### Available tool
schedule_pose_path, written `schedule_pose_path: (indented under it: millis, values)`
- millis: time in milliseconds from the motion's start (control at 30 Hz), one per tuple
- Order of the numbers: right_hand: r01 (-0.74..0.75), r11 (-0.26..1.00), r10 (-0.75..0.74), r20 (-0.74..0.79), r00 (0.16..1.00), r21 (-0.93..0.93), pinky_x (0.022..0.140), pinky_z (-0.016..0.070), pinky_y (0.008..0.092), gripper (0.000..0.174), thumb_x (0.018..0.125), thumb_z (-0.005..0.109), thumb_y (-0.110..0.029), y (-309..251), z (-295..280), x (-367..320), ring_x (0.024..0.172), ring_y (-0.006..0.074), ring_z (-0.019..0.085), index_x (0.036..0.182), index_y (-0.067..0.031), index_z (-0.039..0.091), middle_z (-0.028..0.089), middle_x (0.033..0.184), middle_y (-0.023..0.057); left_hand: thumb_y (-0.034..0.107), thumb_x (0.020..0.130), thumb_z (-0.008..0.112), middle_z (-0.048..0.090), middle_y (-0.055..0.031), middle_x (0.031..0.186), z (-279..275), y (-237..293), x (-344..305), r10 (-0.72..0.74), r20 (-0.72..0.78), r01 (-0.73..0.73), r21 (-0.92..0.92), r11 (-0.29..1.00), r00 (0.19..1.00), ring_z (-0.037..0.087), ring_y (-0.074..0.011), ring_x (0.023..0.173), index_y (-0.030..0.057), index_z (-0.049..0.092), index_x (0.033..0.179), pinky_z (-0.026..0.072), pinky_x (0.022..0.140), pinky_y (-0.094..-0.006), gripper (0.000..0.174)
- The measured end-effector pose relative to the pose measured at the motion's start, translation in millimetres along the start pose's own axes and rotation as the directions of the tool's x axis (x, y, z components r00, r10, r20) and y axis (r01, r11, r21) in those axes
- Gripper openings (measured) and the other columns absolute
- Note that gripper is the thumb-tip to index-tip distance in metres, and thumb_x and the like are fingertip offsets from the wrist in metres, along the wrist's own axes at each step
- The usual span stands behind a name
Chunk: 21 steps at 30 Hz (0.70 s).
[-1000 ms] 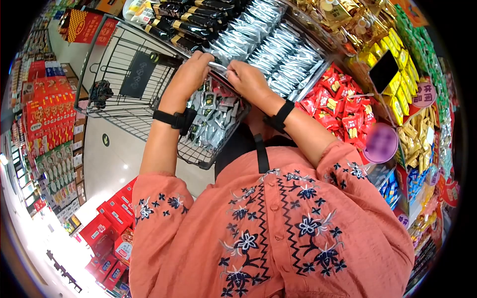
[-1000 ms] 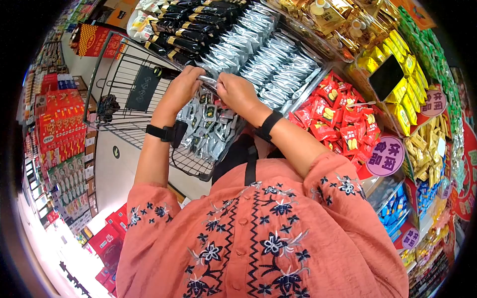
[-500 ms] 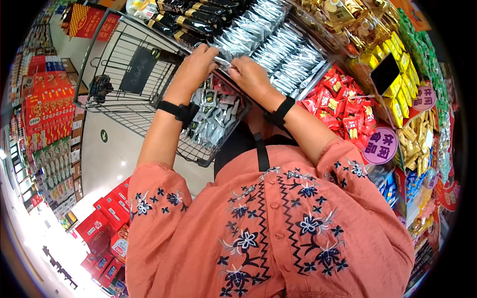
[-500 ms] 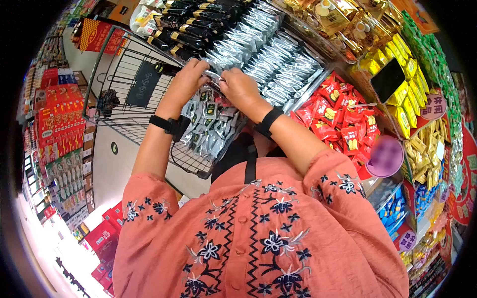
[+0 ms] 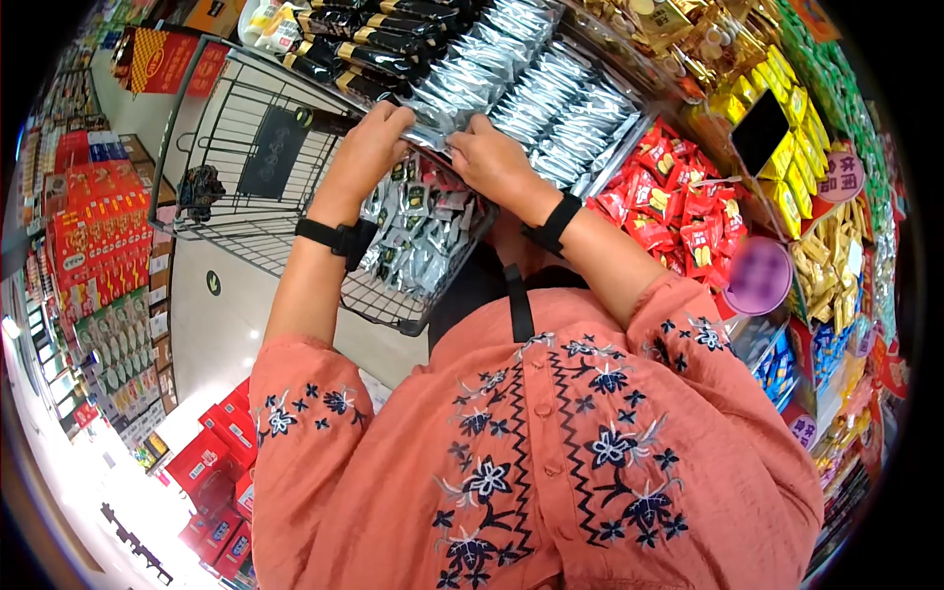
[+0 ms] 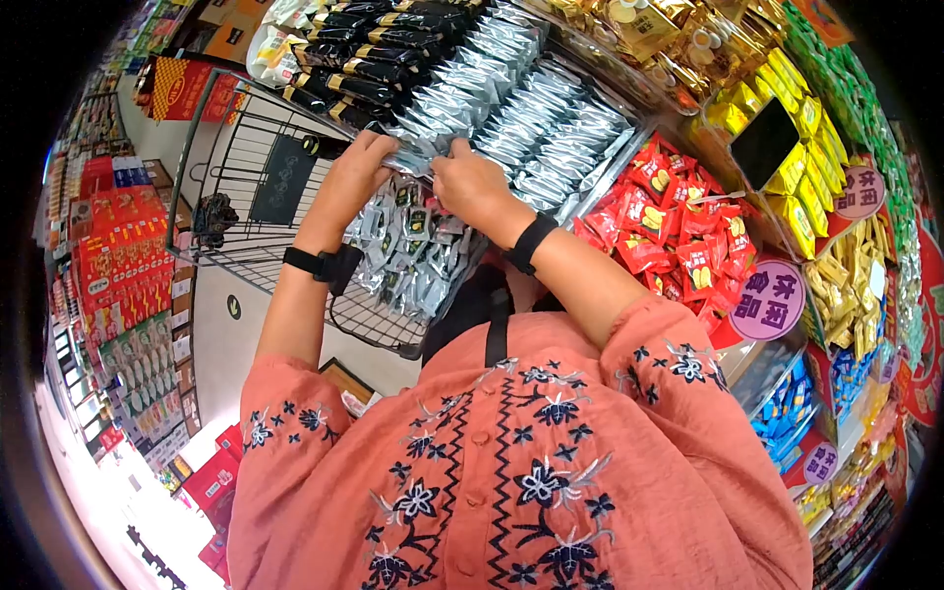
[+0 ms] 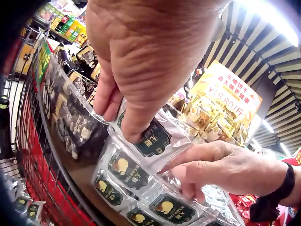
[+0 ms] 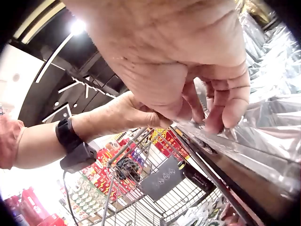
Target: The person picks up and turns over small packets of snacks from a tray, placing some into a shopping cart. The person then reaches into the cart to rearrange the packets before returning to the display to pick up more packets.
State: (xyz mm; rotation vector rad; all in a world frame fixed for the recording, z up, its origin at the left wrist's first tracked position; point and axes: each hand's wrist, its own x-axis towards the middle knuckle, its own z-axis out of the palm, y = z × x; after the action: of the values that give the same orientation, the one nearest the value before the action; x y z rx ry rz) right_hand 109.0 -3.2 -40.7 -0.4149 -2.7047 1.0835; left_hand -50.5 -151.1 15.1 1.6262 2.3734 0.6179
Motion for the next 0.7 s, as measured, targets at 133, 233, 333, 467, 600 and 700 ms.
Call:
schedule_pose_path:
  millis: [133, 233, 333, 467, 600, 700]
  values:
    - [-0.003, 1.000, 0.003, 0.006, 1.000, -0.014, 0.075, 0.0524, 0.0461, 0.021, 0.091, 0.059, -0.017, -1, 0, 1, 0.084, 0.0388, 0.064, 0.106, -0.0086, 0.071, 0.059, 0.099, 0.0170, 0.001, 0.080, 0.065, 0.055, -0.0122, 0.100, -6, 2, 1, -0.008, 0.037, 0.007, 0.023, 1.000, 0.999, 0.060, -0.0389, 0.092, 0.0123, 0.055, 0.106, 0.0502, 0.074, -0.0470, 0.030]
    - [-0.027, 1.000, 0.027, 0.025, 0.999, -0.012, 0.075, 0.0523, 0.0462, 0.021, 0.091, 0.059, -0.016, -2, -2, 2, 0.085, 0.0394, 0.064, 0.107, -0.0077, 0.071, 0.059, 0.101, 0.0179, 0.001, 0.081, 0.065, 0.055, -0.0124, 0.099, -7, 1, 3, 0.012, 0.048, -0.013, 0.031, 0.999, 0.999, 0.060, -0.0384, 0.091, 0.0120, 0.057, 0.106, 0.0503, 0.074, -0.0466, 0.029]
    - [-0.042, 0.999, 0.042, 0.032, 0.999, -0.006, 0.075, 0.0524, 0.0461, 0.022, 0.091, 0.059, -0.015, -4, -3, 3, 0.086, 0.0399, 0.064, 0.109, -0.0071, 0.070, 0.059, 0.103, 0.0183, 0.000, 0.081, 0.064, 0.056, -0.0127, 0.097, -7, 4, 6, 0.055, 0.032, -0.056, 0.007, 0.998, 0.998, 0.061, -0.0370, 0.091, 0.0109, 0.059, 0.106, 0.0505, 0.074, -0.0457, 0.028]
    - [-0.026, 1.000, 0.026, 0.022, 0.999, -0.012, 0.076, 0.0526, 0.0459, 0.023, 0.090, 0.060, -0.013, -2, -1, 3, 0.087, 0.0401, 0.064, 0.110, -0.0070, 0.070, 0.059, 0.105, 0.0184, 0.000, 0.082, 0.062, 0.056, -0.0134, 0.096, -2, 6, 9, 0.078, 0.027, -0.080, 0.076, 0.994, 0.997, 0.061, -0.0353, 0.092, 0.0085, 0.060, 0.106, 0.0506, 0.074, -0.0441, 0.026]
    - [-0.039, 0.999, 0.039, 0.005, 0.999, 0.003, 0.078, 0.0529, 0.0458, 0.026, 0.089, 0.060, -0.014, -3, -1, 2, 0.089, 0.0399, 0.064, 0.112, -0.0071, 0.070, 0.059, 0.106, 0.0184, 0.001, 0.082, 0.061, 0.056, -0.0136, 0.094, 0, 8, 10, 0.040, 0.070, -0.052, 0.169, 0.984, 0.997, 0.060, -0.0350, 0.093, 0.0077, 0.060, 0.105, 0.0508, 0.074, -0.0435, 0.024]
    - [-0.056, 0.998, 0.056, 0.023, 0.998, -0.008, 0.080, 0.0529, 0.0463, 0.028, 0.088, 0.062, -0.020, -2, -1, 2, 0.089, 0.0400, 0.064, 0.112, -0.0073, 0.070, 0.059, 0.107, 0.0181, 0.001, 0.083, 0.060, 0.056, -0.0134, 0.095, 0, 5, 13, 0.113, 0.066, -0.122, 0.155, 0.980, 0.991, 0.061, -0.0346, 0.093, 0.0084, 0.060, 0.106, 0.0510, 0.075, -0.0436, 0.024]
